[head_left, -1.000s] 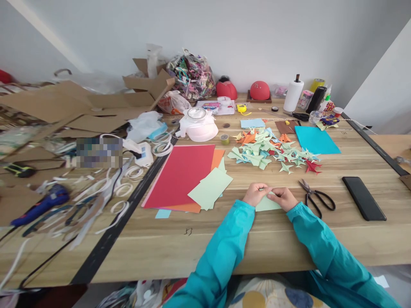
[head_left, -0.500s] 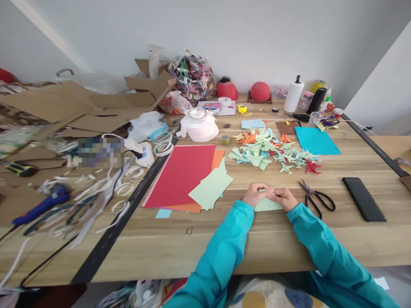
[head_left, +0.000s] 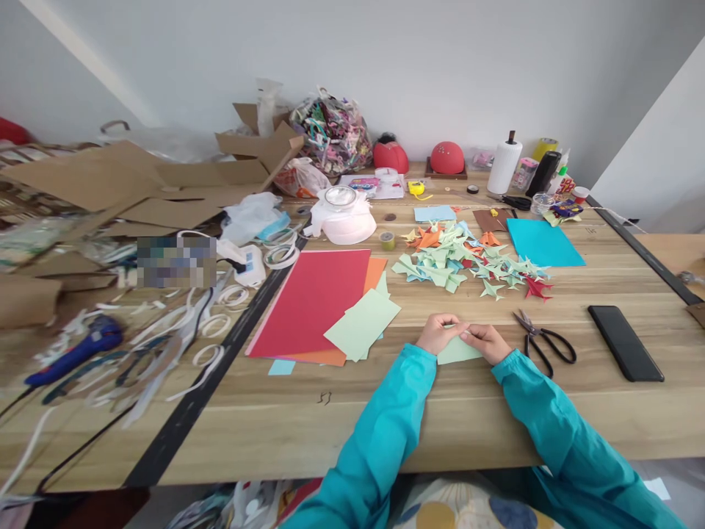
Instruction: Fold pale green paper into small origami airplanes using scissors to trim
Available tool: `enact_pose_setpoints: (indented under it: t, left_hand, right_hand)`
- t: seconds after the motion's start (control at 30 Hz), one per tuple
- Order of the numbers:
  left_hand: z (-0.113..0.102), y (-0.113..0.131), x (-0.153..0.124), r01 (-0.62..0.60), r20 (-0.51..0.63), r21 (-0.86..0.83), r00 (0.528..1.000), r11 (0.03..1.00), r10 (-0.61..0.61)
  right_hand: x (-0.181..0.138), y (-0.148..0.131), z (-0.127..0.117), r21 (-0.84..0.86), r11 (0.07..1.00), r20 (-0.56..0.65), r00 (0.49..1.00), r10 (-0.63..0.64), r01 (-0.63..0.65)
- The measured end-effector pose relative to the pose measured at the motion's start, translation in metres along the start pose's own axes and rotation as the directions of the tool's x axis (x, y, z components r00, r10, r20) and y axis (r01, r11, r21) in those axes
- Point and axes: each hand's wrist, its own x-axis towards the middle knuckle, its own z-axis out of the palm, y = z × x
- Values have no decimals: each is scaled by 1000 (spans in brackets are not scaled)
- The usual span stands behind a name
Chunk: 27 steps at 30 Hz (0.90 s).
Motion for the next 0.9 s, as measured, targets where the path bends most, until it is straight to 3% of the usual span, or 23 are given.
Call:
enact_pose_setpoints:
  t: [0.27, 0.53, 0.77, 0.9]
  left_hand:
    - [2, 0, -2, -15, -8, 3, 1000, 1000, 15]
    - [-3, 1, -2, -35, 113, 25, 993, 999, 32]
    - [-3, -1, -1, -74, 65, 85, 996, 994, 69]
    - [0, -2, -1, -49, -27, 87, 998, 995, 51]
  right_hand:
    - [-2, -5, -2, -6, 1000, 1, 1000, 22, -22]
    - [-2, 1, -1, -124, 992, 11, 999, -37, 38]
    - [-1, 3, 3, -149, 988, -11, 999, -45, 42]
    - [0, 1, 2, -117, 993, -58, 998, -24, 17]
